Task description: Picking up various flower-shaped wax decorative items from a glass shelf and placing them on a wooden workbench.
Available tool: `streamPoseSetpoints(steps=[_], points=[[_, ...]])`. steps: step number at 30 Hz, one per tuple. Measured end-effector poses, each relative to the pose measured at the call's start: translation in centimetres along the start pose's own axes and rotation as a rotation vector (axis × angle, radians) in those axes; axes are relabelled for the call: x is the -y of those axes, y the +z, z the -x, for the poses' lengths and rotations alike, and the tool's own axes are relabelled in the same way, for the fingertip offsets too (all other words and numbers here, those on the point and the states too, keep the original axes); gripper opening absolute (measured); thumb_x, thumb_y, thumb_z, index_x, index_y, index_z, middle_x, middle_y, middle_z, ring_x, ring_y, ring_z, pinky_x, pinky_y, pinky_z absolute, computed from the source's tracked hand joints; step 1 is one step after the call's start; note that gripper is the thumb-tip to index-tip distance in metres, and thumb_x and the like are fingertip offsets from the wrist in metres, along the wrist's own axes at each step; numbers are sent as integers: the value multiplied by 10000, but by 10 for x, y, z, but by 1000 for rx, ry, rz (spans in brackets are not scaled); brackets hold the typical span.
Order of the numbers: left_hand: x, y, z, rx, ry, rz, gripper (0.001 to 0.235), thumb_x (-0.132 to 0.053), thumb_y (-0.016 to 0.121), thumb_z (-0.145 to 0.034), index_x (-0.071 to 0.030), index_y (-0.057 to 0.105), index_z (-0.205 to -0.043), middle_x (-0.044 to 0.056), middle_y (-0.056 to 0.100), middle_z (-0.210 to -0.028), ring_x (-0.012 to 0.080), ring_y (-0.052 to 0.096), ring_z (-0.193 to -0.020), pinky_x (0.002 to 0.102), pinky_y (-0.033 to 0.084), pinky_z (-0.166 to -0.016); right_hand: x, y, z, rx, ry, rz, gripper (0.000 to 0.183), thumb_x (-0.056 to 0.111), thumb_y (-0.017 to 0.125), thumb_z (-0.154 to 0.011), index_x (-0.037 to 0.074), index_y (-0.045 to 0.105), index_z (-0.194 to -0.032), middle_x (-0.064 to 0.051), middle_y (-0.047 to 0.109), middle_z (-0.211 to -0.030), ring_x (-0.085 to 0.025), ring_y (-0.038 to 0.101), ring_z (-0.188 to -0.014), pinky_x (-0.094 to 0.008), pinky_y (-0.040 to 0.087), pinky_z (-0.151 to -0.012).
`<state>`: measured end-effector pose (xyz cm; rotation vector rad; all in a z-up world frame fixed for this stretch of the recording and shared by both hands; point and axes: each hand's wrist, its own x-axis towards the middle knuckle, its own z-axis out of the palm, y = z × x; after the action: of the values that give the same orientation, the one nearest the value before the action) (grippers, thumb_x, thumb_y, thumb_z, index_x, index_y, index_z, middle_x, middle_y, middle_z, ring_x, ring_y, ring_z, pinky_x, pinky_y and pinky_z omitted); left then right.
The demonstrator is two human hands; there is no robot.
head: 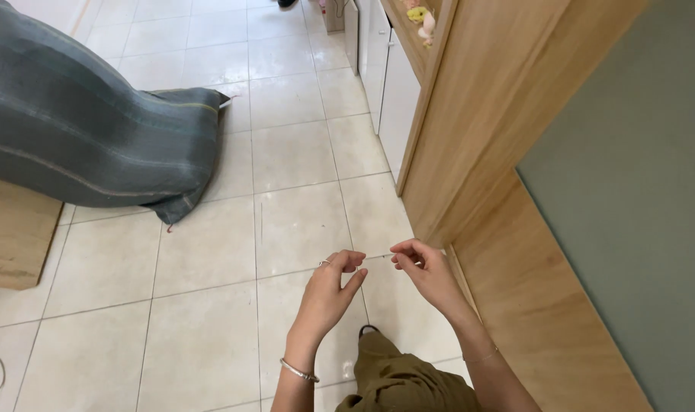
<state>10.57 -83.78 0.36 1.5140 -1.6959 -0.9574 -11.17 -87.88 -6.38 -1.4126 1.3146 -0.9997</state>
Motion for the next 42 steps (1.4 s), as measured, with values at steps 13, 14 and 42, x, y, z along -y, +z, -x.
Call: streamPoseSetpoints(steps=[13, 14, 42], points=[[30, -33, -221, -47, -67, 30, 278, -207, 681, -918, -66, 676, -1158, 81, 750, -1143, 217, 708, -1039, 377, 566, -802, 28, -34, -213, -14, 128, -31, 184, 131, 626, -978, 34, 723, -1099, -34, 739, -934, -106, 686, -892, -273, 522, -716], [41, -36, -238, -59, -16, 32, 278, -202, 688, -923, -57, 673, -1160, 91, 750, -1147, 223, 715, -1037, 366, 567, -833, 23, -35, -227, -31, 140, -31, 187, 127, 626, -973, 30, 724, -1099, -40, 741, -931, -109, 691, -887, -275, 526, -712], [128, -211, -704, 71, 94, 92, 252, -220, 681, -941, -33, 678, -1110, 94, 762, -1145, 247, 713, -1043, 366, 561, -881, 33, 25, -670, -251, 147, -250, 194, 74, 590, -988, -16, 711, -1110, -97, 761, -957, -158, 723, -872, -302, 597, -775]])
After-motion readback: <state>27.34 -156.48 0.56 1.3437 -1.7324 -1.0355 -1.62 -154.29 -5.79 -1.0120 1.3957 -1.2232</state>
